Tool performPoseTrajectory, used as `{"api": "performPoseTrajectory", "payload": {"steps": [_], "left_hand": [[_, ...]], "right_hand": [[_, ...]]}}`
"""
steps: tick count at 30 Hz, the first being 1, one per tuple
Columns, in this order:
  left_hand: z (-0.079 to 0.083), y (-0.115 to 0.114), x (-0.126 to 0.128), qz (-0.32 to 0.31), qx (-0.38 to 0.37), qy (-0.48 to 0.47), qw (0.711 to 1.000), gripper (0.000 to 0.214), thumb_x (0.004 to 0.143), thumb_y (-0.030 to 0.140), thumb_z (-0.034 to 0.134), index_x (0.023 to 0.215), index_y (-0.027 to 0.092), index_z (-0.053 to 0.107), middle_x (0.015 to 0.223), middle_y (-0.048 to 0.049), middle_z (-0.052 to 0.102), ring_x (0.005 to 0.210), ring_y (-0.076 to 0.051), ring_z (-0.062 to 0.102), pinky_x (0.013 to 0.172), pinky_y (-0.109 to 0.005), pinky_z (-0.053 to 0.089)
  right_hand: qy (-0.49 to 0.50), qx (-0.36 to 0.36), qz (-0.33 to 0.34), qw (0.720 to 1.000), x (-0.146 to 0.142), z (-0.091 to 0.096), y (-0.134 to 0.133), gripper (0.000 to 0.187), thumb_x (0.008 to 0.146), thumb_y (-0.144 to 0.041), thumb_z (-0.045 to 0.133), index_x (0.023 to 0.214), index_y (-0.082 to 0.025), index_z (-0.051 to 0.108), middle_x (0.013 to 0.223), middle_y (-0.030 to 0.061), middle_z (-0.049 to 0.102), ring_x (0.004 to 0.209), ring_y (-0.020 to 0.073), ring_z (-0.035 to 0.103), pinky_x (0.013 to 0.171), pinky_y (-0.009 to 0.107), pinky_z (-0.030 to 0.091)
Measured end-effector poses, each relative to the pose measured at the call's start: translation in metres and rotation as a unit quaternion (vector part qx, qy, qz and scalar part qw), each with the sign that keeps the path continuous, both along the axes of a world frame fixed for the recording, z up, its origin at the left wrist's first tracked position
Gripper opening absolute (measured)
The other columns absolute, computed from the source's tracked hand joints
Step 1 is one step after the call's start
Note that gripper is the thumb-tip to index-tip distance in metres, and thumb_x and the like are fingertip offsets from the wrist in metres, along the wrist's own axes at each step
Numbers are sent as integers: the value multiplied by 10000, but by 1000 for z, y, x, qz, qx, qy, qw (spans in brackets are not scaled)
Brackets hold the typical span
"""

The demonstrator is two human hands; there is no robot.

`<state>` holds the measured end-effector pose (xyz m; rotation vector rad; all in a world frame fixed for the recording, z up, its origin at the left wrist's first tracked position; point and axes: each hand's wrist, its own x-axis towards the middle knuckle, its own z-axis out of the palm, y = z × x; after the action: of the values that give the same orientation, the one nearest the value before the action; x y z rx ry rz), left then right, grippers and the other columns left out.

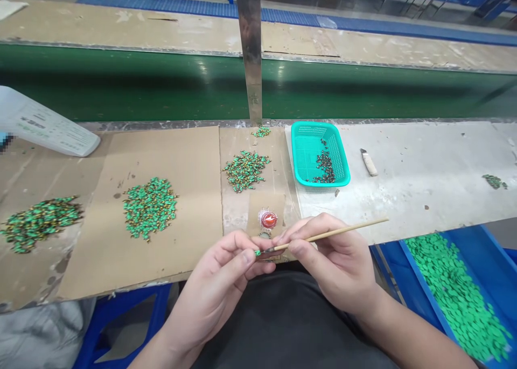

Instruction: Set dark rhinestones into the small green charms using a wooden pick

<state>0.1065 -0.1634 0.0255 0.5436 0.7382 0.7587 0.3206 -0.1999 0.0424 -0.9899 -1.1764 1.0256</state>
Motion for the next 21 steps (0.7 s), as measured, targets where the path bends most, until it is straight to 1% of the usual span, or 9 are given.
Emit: {"api": "performPoseTrajectory", "payload": {"steps": [2, 6, 9, 13, 17, 21], "left_hand": [[0, 0, 0, 1, 3, 0, 1000, 163, 963, 322, 998, 896, 211, 899, 1117, -85, 924, 1060, -236, 851, 889, -283, 745], [-1, -1, -3, -13, 7, -8, 1000, 119, 1011, 314, 952, 939, 226, 917, 1141, -71, 924, 1095, -235, 855, 899, -277, 745], [1, -1, -3, -11, 8, -14, 1000, 122, 994, 312, 969, 924, 225, 921, 1135, -71, 927, 1084, -232, 857, 870, -263, 747], [4, 0, 0, -8, 4, -14, 1000, 133, 974, 322, 988, 911, 222, 926, 1122, -67, 931, 1064, -224, 859, 849, -257, 756], [5, 1, 1, -9, 4, -12, 1000, 151, 953, 344, 1007, 908, 219, 935, 1083, -71, 923, 1034, -228, 864, 822, -251, 761], [5, 1, 1, -10, -3, -12, 1000, 153, 940, 328, 1017, 889, 214, 929, 1062, -72, 914, 1029, -235, 867, 818, -256, 766]], "right_hand": [[4, 2, 8, 1000, 0, 0, 0, 175, 1088, -110, 826, 1106, -278, 871, 1055, 26, 916, 1010, 203, 904, 963, 351, 731], [20, 3, 5, 1000, 0, 0, 0, 174, 1094, -110, 812, 1108, -275, 866, 1058, 28, 918, 1015, 197, 911, 927, 314, 739], [26, -4, -5, 1000, -1, 1, 1, 153, 1091, -121, 819, 1091, -266, 865, 1042, 29, 911, 976, 183, 913, 916, 289, 749], [42, -9, -2, 999, 0, 2, 1, 114, 1098, -153, 820, 1078, -260, 854, 1027, 40, 910, 934, 206, 915, 875, 330, 777], [24, -8, -5, 1000, 1, 3, -1, 89, 1115, -190, 813, 1064, -255, 846, 1032, 59, 920, 968, 238, 920, 887, 378, 781], [35, -2, 1, 999, 0, 2, -1, 76, 1120, -199, 813, 1091, -262, 844, 1037, 53, 913, 967, 235, 917, 888, 384, 775]]}}
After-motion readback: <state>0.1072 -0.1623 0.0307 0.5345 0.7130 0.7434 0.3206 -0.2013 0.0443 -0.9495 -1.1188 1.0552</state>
